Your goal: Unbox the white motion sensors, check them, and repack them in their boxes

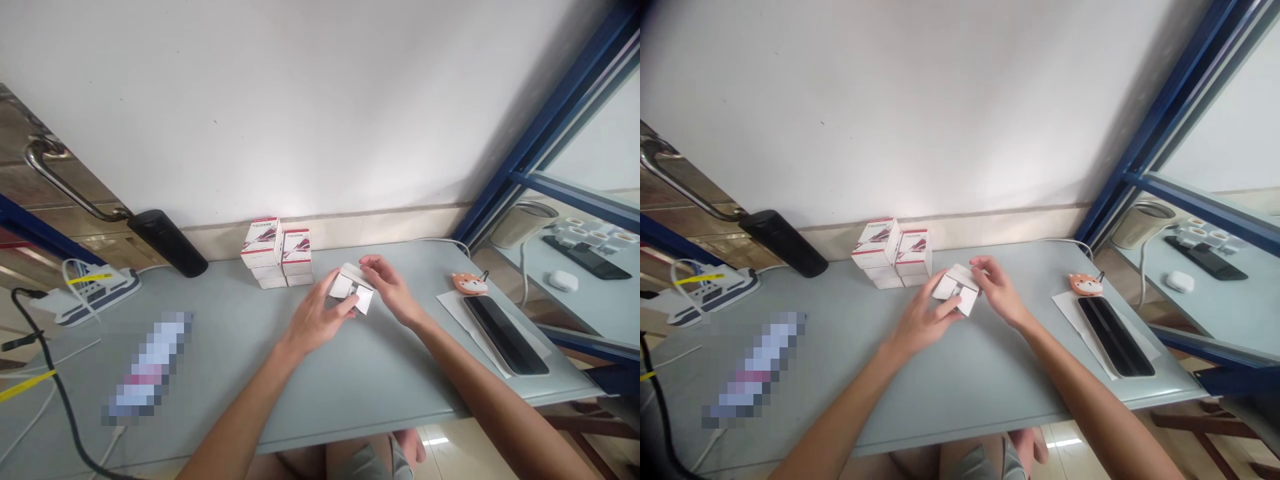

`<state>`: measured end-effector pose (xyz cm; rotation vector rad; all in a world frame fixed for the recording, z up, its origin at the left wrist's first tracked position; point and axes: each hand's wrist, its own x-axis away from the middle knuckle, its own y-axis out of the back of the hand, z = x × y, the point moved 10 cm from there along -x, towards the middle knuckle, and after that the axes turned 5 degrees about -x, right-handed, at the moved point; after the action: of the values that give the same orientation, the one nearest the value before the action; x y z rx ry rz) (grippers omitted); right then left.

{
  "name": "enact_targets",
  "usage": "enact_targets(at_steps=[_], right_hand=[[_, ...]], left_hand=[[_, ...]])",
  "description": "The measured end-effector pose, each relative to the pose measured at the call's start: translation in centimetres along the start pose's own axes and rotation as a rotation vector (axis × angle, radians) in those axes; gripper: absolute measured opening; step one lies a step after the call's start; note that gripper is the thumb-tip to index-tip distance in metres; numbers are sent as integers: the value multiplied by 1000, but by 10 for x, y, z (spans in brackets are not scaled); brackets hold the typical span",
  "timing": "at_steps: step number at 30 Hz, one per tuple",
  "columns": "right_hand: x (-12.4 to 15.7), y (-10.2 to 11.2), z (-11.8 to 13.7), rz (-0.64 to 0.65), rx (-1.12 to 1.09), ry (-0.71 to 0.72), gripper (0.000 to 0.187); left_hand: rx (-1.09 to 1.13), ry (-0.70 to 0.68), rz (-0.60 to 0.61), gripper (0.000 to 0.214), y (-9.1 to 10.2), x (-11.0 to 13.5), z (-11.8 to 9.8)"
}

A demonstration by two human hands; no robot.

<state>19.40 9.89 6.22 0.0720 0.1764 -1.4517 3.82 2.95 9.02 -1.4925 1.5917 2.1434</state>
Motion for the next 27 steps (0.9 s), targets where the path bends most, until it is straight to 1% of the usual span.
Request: enact_targets(at_steps=[2, 3, 5, 7, 9, 11, 13, 15, 18, 21, 23, 25, 27], right_hand=[[0, 0, 1, 3, 72, 56, 25], [1, 1, 5, -13, 127, 111, 22], [6, 5, 21, -78, 257, 277, 18], [17, 5, 43, -129, 378, 476, 20], [30, -2, 60, -115, 473, 636, 26], [40, -12, 70, -50, 551, 731, 31], [46, -23, 74, 24, 619, 771, 33], [47, -32, 71, 90, 668, 769, 33], [47, -37, 64, 126, 681, 743, 28], [48, -36, 62, 121, 619, 757, 20], [49, -34, 63, 113, 563, 768, 19], [47, -27, 66, 59, 523, 760, 16], [43, -19, 68, -19, 524, 746, 16]], left_hand=[[51, 35, 19, 46, -2, 0, 4], [72, 45, 18, 44, -2, 1, 5], [91, 51, 15, 40, -1, 1, 5], [83, 69, 14, 34, 0, 2, 6], [82, 115, 0, 31, 0, 2, 10], [108, 159, -46, 34, 2, 4, 16], [143, 183, -121, 38, 6, 7, 21], [156, 189, -197, 41, 10, 9, 26], [97, 141, -259, 45, 14, 10, 24], [33, 61, -289, 45, 17, 9, 16], [28, 34, -307, 45, 19, 10, 14], [36, 50, -329, 45, 21, 11, 17], [27, 107, -344, 45, 24, 13, 25]])
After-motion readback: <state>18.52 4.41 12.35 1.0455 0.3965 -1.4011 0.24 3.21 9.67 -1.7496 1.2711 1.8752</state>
